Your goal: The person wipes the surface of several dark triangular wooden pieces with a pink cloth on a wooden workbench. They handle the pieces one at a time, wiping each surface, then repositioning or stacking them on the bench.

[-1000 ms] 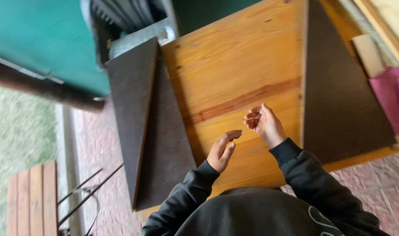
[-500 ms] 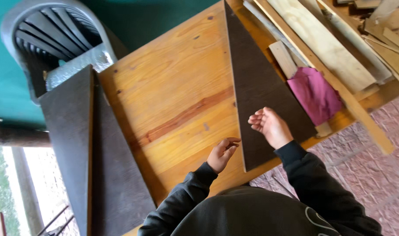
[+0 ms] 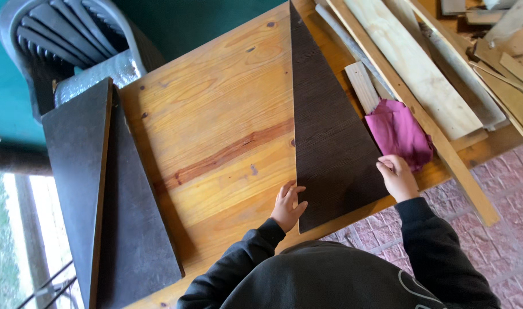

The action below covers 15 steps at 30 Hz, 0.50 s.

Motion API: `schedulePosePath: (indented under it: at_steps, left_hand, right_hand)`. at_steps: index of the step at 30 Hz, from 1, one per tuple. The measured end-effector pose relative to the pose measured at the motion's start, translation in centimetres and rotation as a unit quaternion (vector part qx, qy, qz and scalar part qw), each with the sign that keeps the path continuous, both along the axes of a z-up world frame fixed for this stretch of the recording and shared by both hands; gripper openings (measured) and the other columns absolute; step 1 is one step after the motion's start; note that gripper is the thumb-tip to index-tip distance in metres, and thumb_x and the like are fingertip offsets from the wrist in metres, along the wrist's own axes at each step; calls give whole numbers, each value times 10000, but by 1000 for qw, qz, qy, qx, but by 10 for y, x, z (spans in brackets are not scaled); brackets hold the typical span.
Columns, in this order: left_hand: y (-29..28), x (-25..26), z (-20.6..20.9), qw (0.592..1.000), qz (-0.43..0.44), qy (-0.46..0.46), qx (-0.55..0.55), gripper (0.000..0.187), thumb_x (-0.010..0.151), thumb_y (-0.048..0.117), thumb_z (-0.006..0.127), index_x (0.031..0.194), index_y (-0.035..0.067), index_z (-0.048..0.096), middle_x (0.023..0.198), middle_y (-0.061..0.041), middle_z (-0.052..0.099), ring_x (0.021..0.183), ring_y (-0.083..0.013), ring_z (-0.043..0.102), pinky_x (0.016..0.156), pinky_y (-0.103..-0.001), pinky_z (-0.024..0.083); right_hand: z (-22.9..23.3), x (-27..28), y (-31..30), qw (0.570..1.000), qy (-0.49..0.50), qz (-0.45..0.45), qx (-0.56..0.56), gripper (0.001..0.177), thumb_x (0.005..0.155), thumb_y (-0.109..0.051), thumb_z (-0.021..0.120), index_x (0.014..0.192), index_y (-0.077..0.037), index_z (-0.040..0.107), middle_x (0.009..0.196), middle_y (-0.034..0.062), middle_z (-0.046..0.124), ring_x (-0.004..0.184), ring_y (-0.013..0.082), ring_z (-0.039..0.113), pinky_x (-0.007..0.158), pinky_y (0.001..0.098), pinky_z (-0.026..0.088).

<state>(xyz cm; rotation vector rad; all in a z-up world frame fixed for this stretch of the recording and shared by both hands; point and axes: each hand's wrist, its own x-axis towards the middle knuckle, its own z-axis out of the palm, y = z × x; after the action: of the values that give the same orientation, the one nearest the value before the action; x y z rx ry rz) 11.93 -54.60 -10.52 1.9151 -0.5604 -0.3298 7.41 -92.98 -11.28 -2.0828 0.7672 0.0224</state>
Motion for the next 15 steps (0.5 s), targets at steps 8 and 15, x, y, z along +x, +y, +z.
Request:
schedulePosePath:
  at_steps: [8, 15]
  left_hand:
    - [5, -11, -11, 972, 40, 229, -28, 606, 943, 203, 663, 1513, 175, 458, 1483, -230, 465, 1382, -421, 463, 1132, -548, 426]
    - [1, -12, -31, 961, 76, 246, -103, 613, 891, 192, 676, 1474, 69, 530, 1411, -303, 550, 1397, -456, 440, 1181, -560, 326]
  right_hand:
    - [28, -2, 5, 991, 85, 69, -70, 579, 937, -434, 702, 1384, -81, 598, 1383, 216, 596, 1265, 350, 599, 1055, 467, 489]
    - [73, 6, 26, 976, 124, 114, -138, 660, 926, -543, 638, 1423, -114, 570, 1375, 242, 640, 1279, 392, 600, 1055, 521, 490]
